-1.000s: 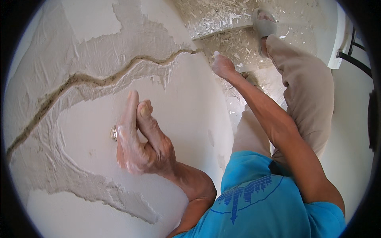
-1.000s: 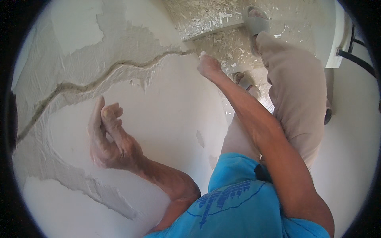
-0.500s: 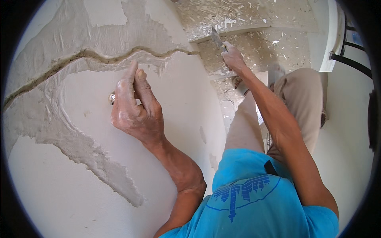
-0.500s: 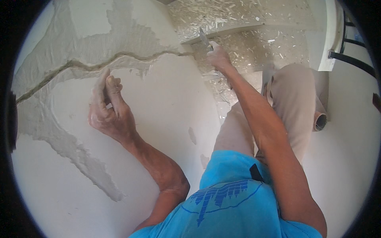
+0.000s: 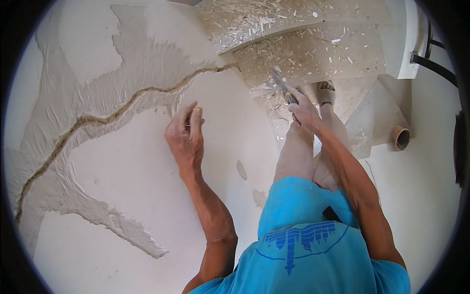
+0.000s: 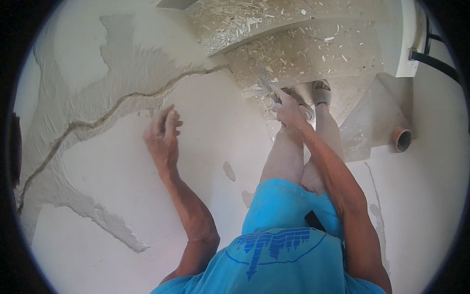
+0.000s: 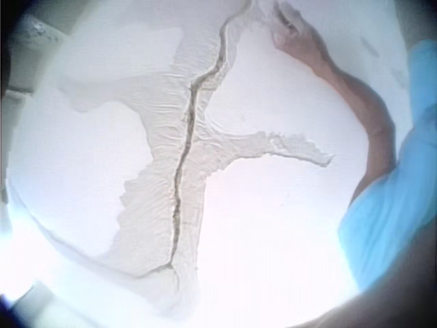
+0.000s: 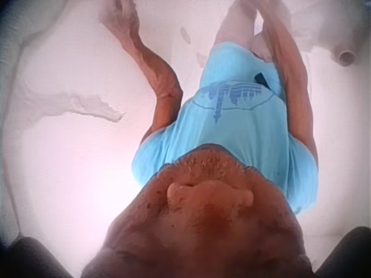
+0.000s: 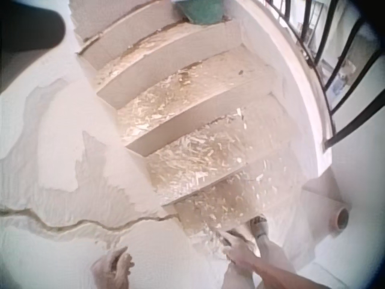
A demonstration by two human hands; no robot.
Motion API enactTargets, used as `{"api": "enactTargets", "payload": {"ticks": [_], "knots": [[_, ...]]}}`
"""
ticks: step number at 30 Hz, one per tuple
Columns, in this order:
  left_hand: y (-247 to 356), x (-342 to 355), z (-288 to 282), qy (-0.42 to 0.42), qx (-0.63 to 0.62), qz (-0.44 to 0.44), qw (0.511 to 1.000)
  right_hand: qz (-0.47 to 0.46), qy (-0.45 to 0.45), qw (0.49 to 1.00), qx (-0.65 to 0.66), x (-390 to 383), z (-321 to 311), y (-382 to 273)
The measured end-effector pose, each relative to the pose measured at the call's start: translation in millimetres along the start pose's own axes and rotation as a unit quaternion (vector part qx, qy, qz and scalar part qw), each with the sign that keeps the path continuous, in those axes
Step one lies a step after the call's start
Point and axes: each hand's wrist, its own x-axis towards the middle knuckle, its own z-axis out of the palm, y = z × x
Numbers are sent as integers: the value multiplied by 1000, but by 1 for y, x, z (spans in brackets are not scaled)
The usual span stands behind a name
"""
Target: The person uses a scraper to widen a long crack in a plaster wall and remove loose material.
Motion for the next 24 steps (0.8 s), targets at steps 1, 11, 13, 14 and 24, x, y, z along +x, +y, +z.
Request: {"api": "enactTargets", "payload": {"ticks": [1,11,13,14,24], "knots": [[-7,1,11,-23,10,-9,1000,-2,-8,1000,-15,-3,-3,1],[5,11,107,-128,-61,-175,974,-190,-38,966,-174,10,24,-29],[-3,21,122,-125,-86,-202,968,-183,-30,962,-200,22,35,-21],[-7,28,130,-113,-96,-216,965,-183,-28,960,-212,31,42,-19],[-79,74,196,-76,-105,-228,965,-150,-60,967,-197,100,84,-18]]}}
